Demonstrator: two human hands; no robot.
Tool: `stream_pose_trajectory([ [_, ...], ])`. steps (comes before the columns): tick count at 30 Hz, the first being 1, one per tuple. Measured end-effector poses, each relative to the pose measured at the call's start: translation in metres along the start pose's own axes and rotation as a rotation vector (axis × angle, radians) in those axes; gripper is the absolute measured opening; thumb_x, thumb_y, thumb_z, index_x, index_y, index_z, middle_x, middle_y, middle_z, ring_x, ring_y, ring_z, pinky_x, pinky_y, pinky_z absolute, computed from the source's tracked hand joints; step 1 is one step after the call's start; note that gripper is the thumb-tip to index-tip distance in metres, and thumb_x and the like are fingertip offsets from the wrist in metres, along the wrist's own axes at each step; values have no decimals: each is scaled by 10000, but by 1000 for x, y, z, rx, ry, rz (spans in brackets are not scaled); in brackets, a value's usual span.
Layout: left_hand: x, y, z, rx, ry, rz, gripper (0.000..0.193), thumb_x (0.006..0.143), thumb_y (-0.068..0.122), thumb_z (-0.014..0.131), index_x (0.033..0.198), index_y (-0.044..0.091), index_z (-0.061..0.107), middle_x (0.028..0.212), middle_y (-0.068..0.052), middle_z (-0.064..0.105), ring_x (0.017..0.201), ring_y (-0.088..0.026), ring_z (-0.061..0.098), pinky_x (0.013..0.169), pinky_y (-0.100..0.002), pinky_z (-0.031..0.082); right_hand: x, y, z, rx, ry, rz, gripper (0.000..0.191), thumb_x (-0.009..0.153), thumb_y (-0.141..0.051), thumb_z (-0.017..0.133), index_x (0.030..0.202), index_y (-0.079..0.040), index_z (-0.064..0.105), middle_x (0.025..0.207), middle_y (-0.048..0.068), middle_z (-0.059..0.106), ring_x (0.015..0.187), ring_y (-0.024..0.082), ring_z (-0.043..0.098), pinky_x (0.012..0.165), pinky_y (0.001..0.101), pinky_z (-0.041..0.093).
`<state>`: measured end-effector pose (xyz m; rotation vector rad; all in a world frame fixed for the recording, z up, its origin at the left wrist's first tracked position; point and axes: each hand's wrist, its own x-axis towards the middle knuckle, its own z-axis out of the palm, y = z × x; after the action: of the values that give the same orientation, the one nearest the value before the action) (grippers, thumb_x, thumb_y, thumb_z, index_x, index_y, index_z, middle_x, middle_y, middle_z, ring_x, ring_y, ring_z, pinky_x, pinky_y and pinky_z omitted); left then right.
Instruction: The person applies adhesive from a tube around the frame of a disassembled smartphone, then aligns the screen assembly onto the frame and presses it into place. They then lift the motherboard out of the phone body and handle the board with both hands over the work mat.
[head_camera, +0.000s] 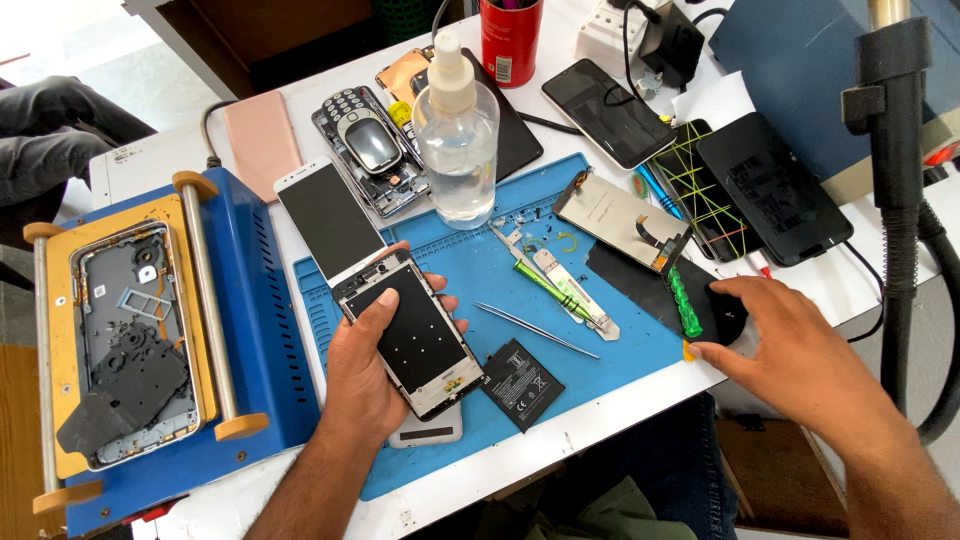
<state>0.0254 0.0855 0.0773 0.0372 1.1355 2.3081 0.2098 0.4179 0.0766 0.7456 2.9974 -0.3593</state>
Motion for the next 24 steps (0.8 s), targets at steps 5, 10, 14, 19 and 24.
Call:
stream_pose_trajectory([
  [5, -1, -1, 0, 30, 19, 5, 566, 955, 228, 592, 1483, 87, 444, 1146, -192, 645, 1052, -271, 697, 862, -500, 647, -10, -11, 12, 131, 50, 31, 641, 772, -369, 819, 1324, -111, 619, 1347, 124, 617, 1244, 326, 573, 1010, 463, 486],
  [10, 0, -6, -6, 11, 19, -5, 574, 964, 231, 598, 1495, 83, 438, 1158, -196, 642, 1061, -278, 692, 873, -497, 641, -9, -25, 24, 157, 104, -13, 548, 807, -347, 783, 1277, -90, 670, 1367, 145, 604, 1276, 317, 563, 1035, 447, 479],
  [14, -1, -7, -7, 4, -6, 12, 594, 957, 237, 608, 1501, 87, 425, 1156, -200, 642, 1070, -279, 692, 876, -498, 641, 2, -29, 23, 93, 46, -31, 559, 801, -387, 803, 1253, -74, 699, 1344, 166, 602, 1227, 329, 573, 964, 450, 493],
  [19, -4, -5, -6, 10, 2, 25, 597, 954, 230, 613, 1501, 80, 427, 1156, -196, 641, 1071, -284, 693, 882, -504, 642, -4, -22, 9, 250, 5, 65, 455, 898, -344, 725, 1293, -120, 704, 1387, 62, 652, 1023, 252, 699, 764, 398, 585],
  [24, -3, -9, -4, -1, 12, 19, 584, 960, 224, 608, 1499, 87, 431, 1161, -199, 648, 1070, -284, 691, 886, -506, 638, -28, 11, -15, 335, -105, 113, 388, 896, -300, 717, 1249, -145, 752, 1228, 43, 732, 934, 205, 762, 671, 373, 639],
])
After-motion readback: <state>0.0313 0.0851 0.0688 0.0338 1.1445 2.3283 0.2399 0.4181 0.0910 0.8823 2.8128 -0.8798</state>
